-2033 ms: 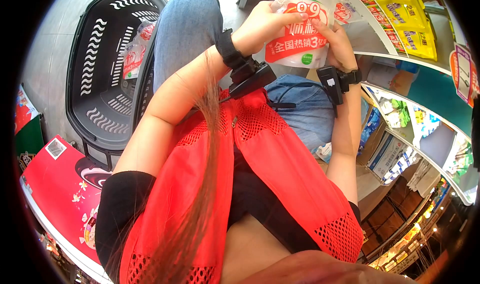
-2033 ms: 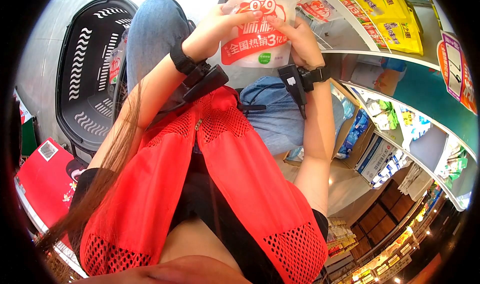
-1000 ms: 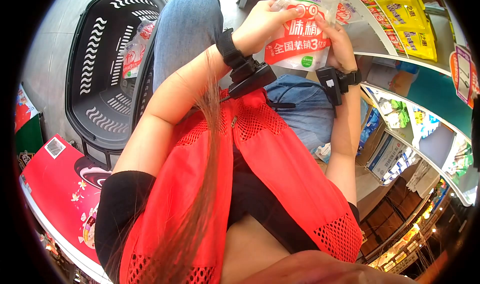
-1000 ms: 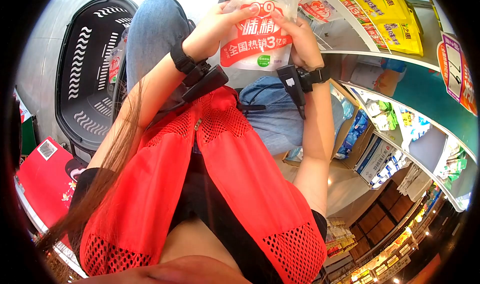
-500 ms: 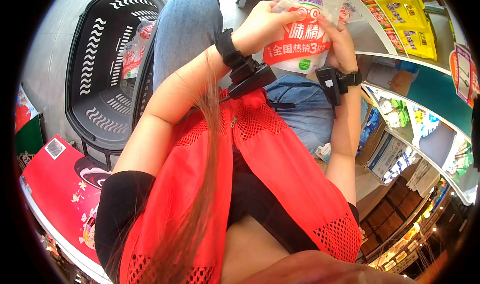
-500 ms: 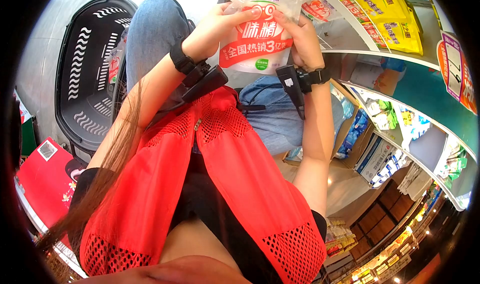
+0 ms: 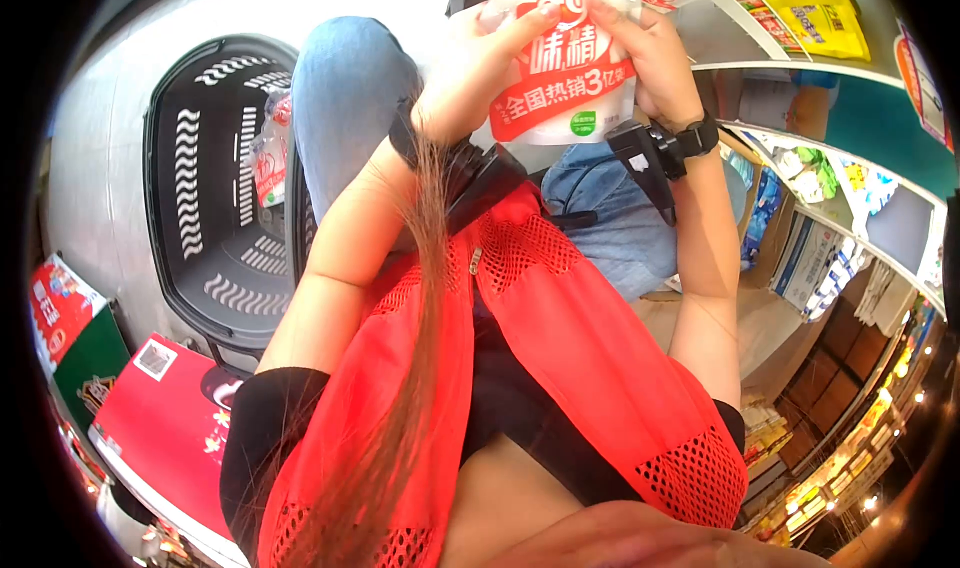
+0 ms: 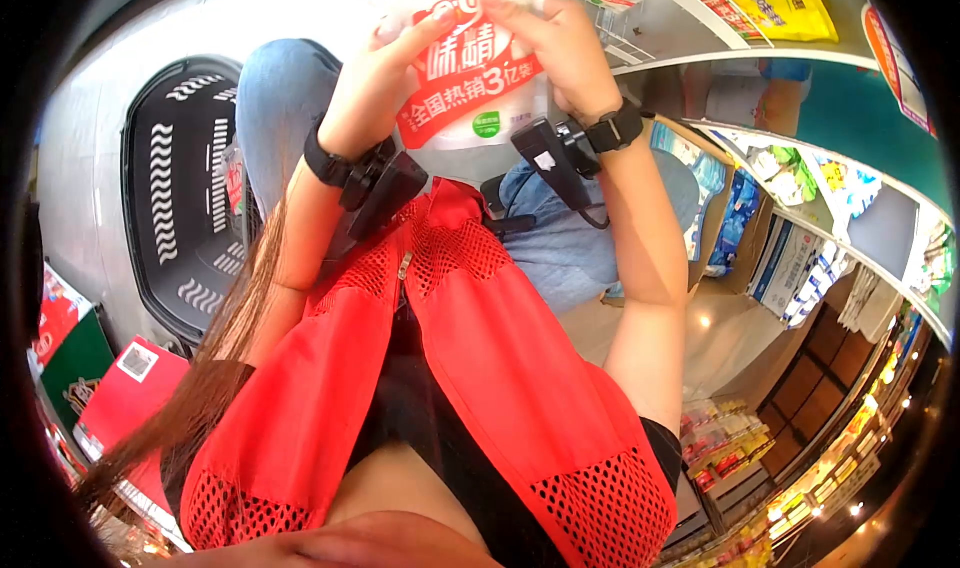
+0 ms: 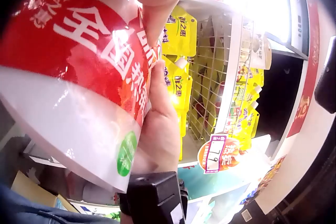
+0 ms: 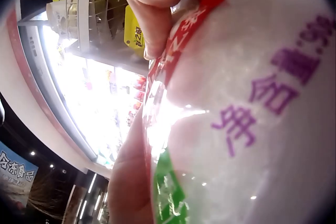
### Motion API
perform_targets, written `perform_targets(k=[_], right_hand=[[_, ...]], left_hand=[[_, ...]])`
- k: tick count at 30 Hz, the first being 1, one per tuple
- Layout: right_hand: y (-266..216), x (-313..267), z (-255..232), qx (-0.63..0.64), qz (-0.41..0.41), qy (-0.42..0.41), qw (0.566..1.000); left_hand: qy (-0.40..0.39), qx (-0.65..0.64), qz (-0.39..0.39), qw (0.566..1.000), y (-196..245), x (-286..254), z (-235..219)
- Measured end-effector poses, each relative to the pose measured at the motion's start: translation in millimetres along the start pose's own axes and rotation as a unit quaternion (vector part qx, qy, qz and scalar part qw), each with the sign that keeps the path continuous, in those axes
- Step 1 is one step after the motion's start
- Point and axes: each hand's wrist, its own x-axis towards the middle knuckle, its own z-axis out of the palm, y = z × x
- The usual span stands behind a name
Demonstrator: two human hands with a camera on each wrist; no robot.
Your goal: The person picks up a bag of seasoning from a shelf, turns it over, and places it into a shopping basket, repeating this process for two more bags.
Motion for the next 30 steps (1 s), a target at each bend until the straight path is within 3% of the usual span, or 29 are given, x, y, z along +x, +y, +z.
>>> perform_targets(k=[2, 4, 10, 12, 19, 30], right_hand=[[0, -2, 4, -0.009, -0.014, 0.028, 0.999], [-3, -3, 2, -0.214, -0.050, 0.034, 0.975], [-13, -10, -7, -0.239, -0.026, 0.033, 0.970], [-8, -14, -11, -0.156, -0.063, 0.033, 0.985], [-1, -30, -18, 0.008, 0.008, 0.043, 0.999], [7, -30, -23, 0.049, -0.009, 0.018, 0.999]], left_hand=[[0.035, -0.009, -0.055, 0.998, 1, 1, 1], [0.026, -0.032, -0.058, 0.997, -3, 6, 0], [0.056, -0.115, -0.134, 0.983, -10, 11, 8], [0.043, -0.112, -0.148, 0.982, -13, 15, 10], [0.024, -0.127, -0.175, 0.976, -23, 16, 21], [0.024, -0.098, -0.152, 0.983, -35, 17, 21]])
